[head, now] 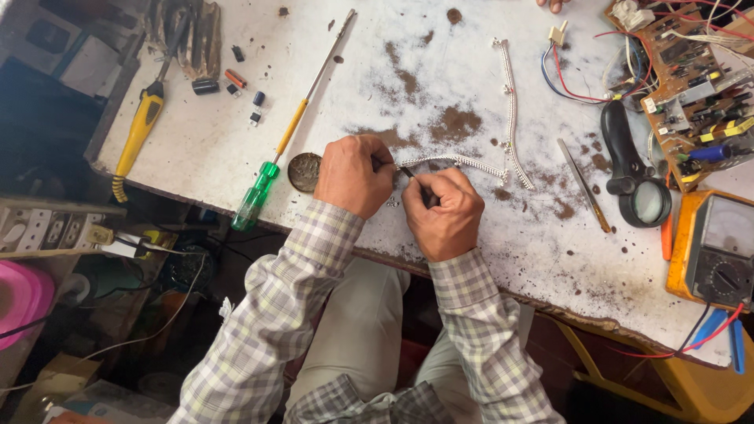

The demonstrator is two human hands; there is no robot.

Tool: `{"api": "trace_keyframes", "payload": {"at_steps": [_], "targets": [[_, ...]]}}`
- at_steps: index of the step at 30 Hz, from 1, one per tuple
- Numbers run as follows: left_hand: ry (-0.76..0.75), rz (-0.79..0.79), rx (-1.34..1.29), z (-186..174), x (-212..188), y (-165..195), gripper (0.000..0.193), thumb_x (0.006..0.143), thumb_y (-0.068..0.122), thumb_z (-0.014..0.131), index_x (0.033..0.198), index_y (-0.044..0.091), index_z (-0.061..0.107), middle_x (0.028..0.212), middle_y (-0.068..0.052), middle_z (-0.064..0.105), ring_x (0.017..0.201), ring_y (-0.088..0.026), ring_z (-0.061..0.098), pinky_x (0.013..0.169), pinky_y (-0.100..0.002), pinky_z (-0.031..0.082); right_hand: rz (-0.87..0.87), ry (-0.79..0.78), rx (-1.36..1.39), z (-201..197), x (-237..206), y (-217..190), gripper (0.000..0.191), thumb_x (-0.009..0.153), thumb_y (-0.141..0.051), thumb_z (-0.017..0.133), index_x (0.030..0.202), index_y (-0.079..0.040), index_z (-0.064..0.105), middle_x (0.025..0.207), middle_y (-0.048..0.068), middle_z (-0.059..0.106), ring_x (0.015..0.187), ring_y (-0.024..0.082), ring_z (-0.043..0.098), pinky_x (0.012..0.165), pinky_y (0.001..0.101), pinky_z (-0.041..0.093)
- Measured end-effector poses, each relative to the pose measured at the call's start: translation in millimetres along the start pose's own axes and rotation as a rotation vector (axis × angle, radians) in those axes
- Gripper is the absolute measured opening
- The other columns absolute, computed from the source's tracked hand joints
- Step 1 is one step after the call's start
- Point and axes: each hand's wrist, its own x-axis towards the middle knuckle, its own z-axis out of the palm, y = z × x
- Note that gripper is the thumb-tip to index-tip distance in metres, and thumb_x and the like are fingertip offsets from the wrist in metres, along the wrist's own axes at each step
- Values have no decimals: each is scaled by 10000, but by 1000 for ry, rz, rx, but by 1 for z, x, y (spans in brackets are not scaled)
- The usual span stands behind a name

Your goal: The person uses a soldering iron to apply solder to a flexible LED strip on a workbench. They hold the strip with one hand and the soldering iron with the other, then set the iron down and inspect the strip. Another person briefly assists by holding the strip steady.

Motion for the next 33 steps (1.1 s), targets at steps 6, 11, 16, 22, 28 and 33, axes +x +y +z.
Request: {"api": "trace_keyframes", "payload": {"at_steps": [6,11,16,22,28,33], "targets": [[1,4,-18,0,-1,1,85,726,51,726,794,14,761,751,-165,740,700,-308,745,687,-391,593,-20,-28,38,-3,0,1,39,856,-34,780,881,-9,765,801,60,686,603,100,627,514,273,482],[-3,5,-16,0,-1,0,83,727,54,728,790,14,764,742,-171,736,700,-313,742,686,-397,589,3,-7,5,1,0,0,40,851,-36,786,863,-3,765,784,63,680,590,107,620,514,276,482],[12,7,-3,1,-3,1,82,731,58,731,796,20,765,745,-167,739,701,-314,741,689,-400,587,-1,-16,58,-1,0,2,44,869,-40,773,892,-3,766,812,57,692,621,98,636,528,263,504],[-2,-5,-8,-1,-3,2,79,733,53,724,795,20,761,749,-161,740,700,-313,740,687,-400,587,-1,-1,-9,3,1,2,51,860,-52,790,875,-6,776,786,63,683,604,101,623,522,274,494],[37,56,4,0,-7,2,81,726,52,736,795,14,754,770,-171,734,721,-339,724,701,-422,574,-2,-6,27,2,0,2,58,863,-62,794,865,-12,764,789,59,679,608,109,624,533,277,498],[90,142,18,2,-17,0,76,769,53,730,836,19,724,832,-156,697,791,-352,691,725,-443,548,6,19,26,2,0,0,31,863,-43,780,866,-17,764,785,65,677,607,117,627,533,282,495]]}}
